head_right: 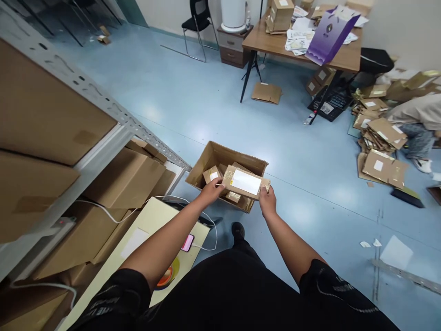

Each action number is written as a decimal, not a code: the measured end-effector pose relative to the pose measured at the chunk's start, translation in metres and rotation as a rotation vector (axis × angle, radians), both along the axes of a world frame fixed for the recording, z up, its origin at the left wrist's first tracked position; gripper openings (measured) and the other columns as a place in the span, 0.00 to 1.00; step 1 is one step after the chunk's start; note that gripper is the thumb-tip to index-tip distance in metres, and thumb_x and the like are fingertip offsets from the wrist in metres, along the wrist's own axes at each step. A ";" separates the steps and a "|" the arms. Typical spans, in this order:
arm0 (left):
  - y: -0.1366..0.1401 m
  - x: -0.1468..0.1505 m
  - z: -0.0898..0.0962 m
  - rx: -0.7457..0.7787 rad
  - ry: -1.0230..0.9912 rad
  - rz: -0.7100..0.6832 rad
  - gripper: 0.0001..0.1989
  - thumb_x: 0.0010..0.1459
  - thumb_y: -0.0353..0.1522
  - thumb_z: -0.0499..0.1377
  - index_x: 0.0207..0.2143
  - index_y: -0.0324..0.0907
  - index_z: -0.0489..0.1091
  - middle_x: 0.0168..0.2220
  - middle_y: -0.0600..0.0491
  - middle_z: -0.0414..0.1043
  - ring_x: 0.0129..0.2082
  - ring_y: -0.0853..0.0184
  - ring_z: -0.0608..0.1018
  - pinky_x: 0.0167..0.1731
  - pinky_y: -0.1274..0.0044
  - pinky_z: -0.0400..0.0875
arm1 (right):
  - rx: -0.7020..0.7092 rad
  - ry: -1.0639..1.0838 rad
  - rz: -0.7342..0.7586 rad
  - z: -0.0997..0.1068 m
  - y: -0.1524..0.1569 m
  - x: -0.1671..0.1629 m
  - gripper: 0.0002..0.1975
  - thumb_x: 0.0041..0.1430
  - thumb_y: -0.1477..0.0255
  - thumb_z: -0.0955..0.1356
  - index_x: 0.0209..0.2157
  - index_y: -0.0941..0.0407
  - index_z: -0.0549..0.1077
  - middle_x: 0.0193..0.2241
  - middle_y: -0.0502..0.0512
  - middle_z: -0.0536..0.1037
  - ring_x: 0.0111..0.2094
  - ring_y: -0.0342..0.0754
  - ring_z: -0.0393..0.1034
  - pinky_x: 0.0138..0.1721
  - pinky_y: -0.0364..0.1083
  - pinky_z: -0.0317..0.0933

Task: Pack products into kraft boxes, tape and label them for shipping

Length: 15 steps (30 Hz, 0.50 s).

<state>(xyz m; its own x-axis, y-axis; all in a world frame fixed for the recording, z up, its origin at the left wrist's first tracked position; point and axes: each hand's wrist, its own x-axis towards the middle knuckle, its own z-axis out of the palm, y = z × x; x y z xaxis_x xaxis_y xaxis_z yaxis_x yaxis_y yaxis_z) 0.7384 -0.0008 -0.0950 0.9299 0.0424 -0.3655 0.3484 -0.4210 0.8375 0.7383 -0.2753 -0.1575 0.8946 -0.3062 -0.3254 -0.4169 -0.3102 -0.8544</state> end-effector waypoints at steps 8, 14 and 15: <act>0.005 0.028 -0.022 0.059 0.040 -0.041 0.21 0.61 0.35 0.60 0.56 0.43 0.75 0.55 0.47 0.80 0.55 0.54 0.79 0.58 0.66 0.70 | 0.029 0.041 0.038 -0.005 -0.005 0.017 0.33 0.64 0.43 0.62 0.60 0.50 0.73 0.53 0.56 0.82 0.50 0.57 0.76 0.49 0.50 0.68; 0.017 0.026 -0.056 0.076 0.140 -0.026 0.25 0.58 0.36 0.64 0.57 0.42 0.73 0.58 0.42 0.77 0.57 0.53 0.79 0.59 0.66 0.69 | -0.100 0.272 0.082 -0.048 -0.007 0.035 0.38 0.61 0.46 0.65 0.65 0.54 0.69 0.57 0.64 0.79 0.53 0.59 0.76 0.54 0.53 0.67; 0.021 0.023 -0.059 0.105 0.159 0.002 0.25 0.57 0.36 0.65 0.56 0.41 0.73 0.58 0.41 0.77 0.57 0.52 0.79 0.60 0.65 0.68 | -0.136 0.306 0.080 -0.055 -0.010 0.036 0.39 0.59 0.47 0.66 0.65 0.57 0.69 0.57 0.67 0.78 0.55 0.60 0.75 0.55 0.54 0.66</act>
<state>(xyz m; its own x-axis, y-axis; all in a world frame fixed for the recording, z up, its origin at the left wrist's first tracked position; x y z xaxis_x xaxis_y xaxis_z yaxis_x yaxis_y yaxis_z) 0.7611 0.0201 -0.1536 0.8607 0.0893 -0.5011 0.4734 -0.5023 0.7236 0.7739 -0.2851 -0.2127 0.7845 -0.2983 -0.5437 -0.6177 -0.4545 -0.6418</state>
